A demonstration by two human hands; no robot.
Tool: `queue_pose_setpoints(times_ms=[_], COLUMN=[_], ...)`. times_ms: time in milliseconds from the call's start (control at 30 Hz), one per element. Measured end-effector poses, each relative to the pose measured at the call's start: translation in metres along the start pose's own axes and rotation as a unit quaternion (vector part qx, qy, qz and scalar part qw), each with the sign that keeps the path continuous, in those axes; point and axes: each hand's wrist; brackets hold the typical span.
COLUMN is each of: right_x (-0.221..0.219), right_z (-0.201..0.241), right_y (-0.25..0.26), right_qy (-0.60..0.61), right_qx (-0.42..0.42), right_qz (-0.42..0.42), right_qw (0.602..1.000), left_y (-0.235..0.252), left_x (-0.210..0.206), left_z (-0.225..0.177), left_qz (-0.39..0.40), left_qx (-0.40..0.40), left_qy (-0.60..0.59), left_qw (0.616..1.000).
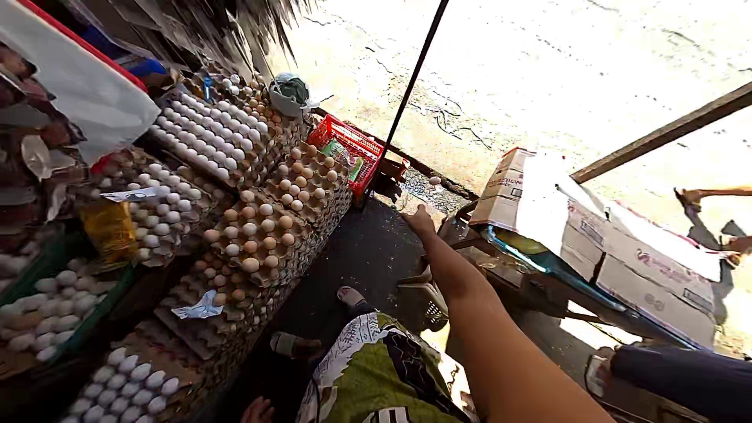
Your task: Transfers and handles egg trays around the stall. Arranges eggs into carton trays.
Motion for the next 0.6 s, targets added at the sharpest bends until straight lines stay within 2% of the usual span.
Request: queue_pose_setpoints(times_ms=[67,167,267,300,333,367,433,500,567,600], right_x=[-0.048,-0.119,-0.157,-0.16,-0.158,-0.154,-0.145,-0.136,-0.14,-0.144], right_z=[-0.004,-0.021,-0.045,-0.05,-0.053,-0.055,-0.057,-0.048,-0.039,-0.035], right_y=[0.002,-0.013,-0.027,-0.029,-0.031,-0.032,-0.026,-0.02,-0.013,-0.012], right_qy=[-0.005,-0.044,-0.08,-0.093,-0.101,-0.097,-0.072,-0.05,-0.035,-0.029], right_qx=[0.034,0.037,0.008,0.0,-0.008,-0.016,-0.035,-0.049,-0.054,-0.052], right_qz=[0.069,0.195,0.284,0.298,0.3,0.292,0.256,0.226,0.207,0.203], right_qw=[0.997,0.979,0.955,0.95,0.948,0.951,0.963,0.972,0.976,0.977], left_y=[0.008,0.006,-0.002,0.017,0.054,0.086,0.112,0.115,0.118,0.106], left_x=[-0.005,-0.02,-0.031,-0.026,-0.017,-0.009,0.001,0.011,0.026,0.028], left_z=[-0.012,-0.017,-0.024,-0.001,0.05,0.085,0.113,0.122,0.138,0.133], left_qz=[0.005,0.015,0.07,0.094,0.08,0.082,0.081,0.05,0.031,0.02], left_qx=[-0.016,-0.031,0.003,-0.017,-0.132,-0.176,-0.153,-0.112,-0.106,-0.111], left_qy=[0.001,0.016,0.105,0.137,0.153,0.157,0.174,0.172,0.192,0.197], left_qw=[1.0,0.999,0.992,0.986,0.976,0.968,0.969,0.977,0.975,0.974])
Point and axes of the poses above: each hand's wrist, its own y-axis towards the middle knuckle, its own x-axis out of the back of the hand, z = x × y, and after that the axes turned 4 degrees about -y, right-handed
